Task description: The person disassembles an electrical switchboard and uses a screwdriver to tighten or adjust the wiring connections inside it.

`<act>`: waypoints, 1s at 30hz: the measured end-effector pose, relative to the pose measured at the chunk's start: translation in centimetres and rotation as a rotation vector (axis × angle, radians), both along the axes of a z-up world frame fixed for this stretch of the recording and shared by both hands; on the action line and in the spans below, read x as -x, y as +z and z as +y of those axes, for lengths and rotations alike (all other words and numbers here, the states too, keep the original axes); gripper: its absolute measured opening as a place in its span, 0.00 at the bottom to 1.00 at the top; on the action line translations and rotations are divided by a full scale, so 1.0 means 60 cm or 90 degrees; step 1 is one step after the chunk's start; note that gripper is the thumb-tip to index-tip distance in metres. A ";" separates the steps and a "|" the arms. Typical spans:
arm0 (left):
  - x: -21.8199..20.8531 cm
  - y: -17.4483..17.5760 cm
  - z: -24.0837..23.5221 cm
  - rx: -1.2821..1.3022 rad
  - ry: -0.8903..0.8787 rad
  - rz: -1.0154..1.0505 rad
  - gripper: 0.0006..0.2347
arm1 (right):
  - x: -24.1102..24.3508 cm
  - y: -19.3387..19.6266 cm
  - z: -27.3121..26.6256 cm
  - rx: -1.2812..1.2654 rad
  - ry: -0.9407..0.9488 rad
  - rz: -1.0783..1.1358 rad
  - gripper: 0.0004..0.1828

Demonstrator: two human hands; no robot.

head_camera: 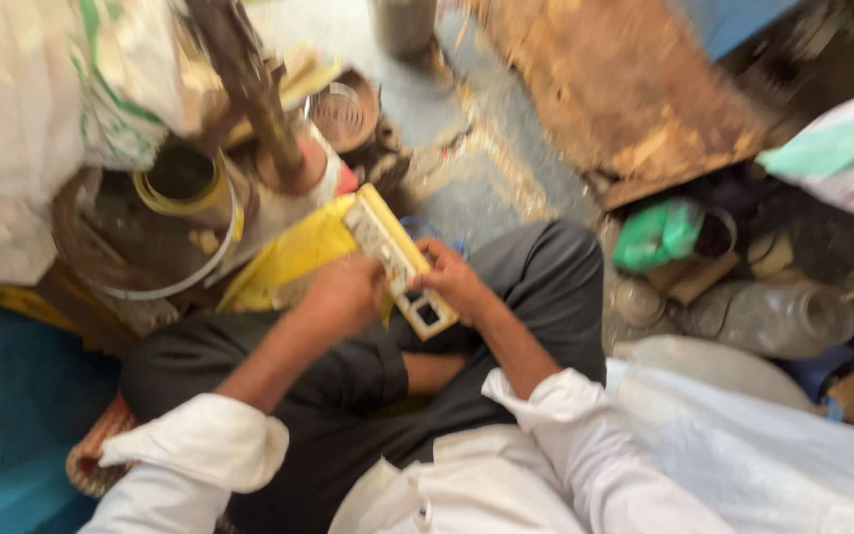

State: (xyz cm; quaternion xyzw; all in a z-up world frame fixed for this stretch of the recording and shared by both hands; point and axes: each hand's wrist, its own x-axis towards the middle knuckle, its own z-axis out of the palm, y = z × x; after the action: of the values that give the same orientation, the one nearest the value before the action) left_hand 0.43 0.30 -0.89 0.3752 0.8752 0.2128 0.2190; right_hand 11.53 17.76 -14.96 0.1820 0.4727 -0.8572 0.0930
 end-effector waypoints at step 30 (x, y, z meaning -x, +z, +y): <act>0.023 0.002 -0.004 0.011 -0.162 0.185 0.03 | 0.002 -0.004 0.015 0.121 -0.030 -0.010 0.22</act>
State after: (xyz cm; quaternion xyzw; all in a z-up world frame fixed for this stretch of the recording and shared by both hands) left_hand -0.95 0.08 -0.74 0.5078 0.8449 0.1195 0.1186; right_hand 11.41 18.66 -15.21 0.1904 0.3843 -0.8985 0.0933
